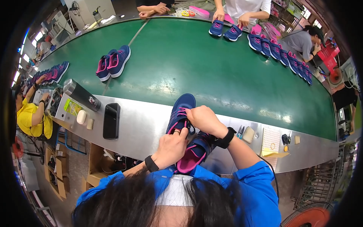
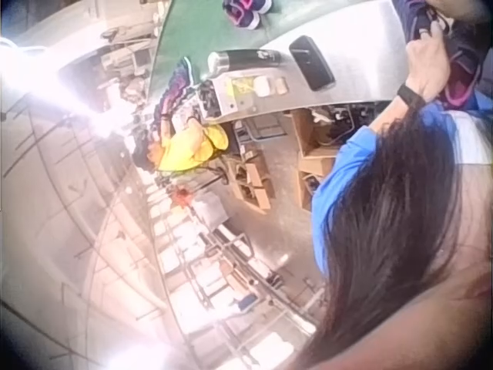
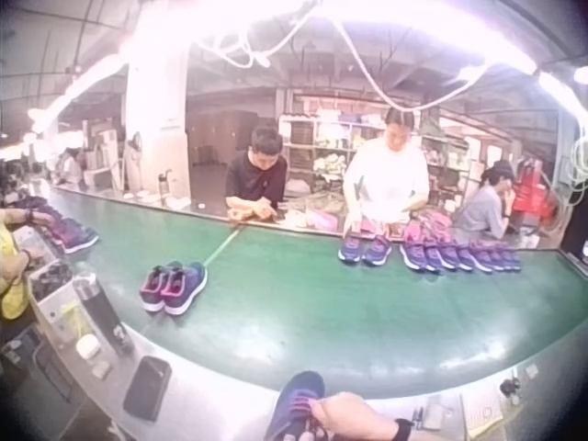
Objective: Inspecting and trimming loose threads from finished sneakers on an assembly line.
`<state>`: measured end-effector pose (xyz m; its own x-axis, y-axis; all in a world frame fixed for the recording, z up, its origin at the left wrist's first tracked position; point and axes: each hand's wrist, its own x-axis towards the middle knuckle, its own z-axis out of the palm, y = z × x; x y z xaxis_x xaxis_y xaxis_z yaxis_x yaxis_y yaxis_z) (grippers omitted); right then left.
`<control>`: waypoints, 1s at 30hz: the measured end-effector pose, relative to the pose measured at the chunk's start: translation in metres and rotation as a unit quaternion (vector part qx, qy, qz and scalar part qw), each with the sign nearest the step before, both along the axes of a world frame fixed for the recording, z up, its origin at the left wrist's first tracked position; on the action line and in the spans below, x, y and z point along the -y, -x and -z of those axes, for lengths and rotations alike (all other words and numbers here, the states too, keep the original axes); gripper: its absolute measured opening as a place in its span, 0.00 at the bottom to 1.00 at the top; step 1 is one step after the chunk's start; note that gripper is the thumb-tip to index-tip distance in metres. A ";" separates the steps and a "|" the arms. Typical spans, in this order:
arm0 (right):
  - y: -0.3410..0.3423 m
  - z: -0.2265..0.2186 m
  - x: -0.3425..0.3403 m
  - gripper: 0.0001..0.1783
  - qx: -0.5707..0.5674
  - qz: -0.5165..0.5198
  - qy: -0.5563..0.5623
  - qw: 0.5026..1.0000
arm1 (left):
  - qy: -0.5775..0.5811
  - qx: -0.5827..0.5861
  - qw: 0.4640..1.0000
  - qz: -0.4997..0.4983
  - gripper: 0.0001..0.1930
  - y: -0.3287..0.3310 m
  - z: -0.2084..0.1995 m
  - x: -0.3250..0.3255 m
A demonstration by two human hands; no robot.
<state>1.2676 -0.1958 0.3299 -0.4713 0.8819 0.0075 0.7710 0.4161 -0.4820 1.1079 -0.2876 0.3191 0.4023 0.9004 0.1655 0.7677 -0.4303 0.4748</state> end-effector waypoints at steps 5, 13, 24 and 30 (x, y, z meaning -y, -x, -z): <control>-0.023 0.003 0.014 0.30 -0.205 0.150 0.266 0.930 | 0.016 0.001 1.000 0.011 0.08 -0.005 -0.003 -0.002; -0.081 0.021 0.026 0.22 -0.455 0.278 0.365 0.763 | 0.032 -0.008 0.999 0.011 0.10 -0.018 -0.007 -0.001; -0.089 0.000 0.012 0.22 -0.560 0.259 0.319 0.719 | 0.050 -0.037 0.998 0.015 0.11 -0.028 -0.008 -0.004; -0.035 -0.034 -0.038 0.24 -0.426 0.107 0.360 0.823 | 0.019 -0.002 1.000 0.023 0.10 -0.029 -0.002 -0.003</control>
<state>1.3029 -0.1579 0.3638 -0.3994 0.8640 -0.3067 0.0449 -0.3157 -0.9478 1.1366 -0.2844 0.3213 0.4449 0.8861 0.1297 0.7494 -0.4477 0.4878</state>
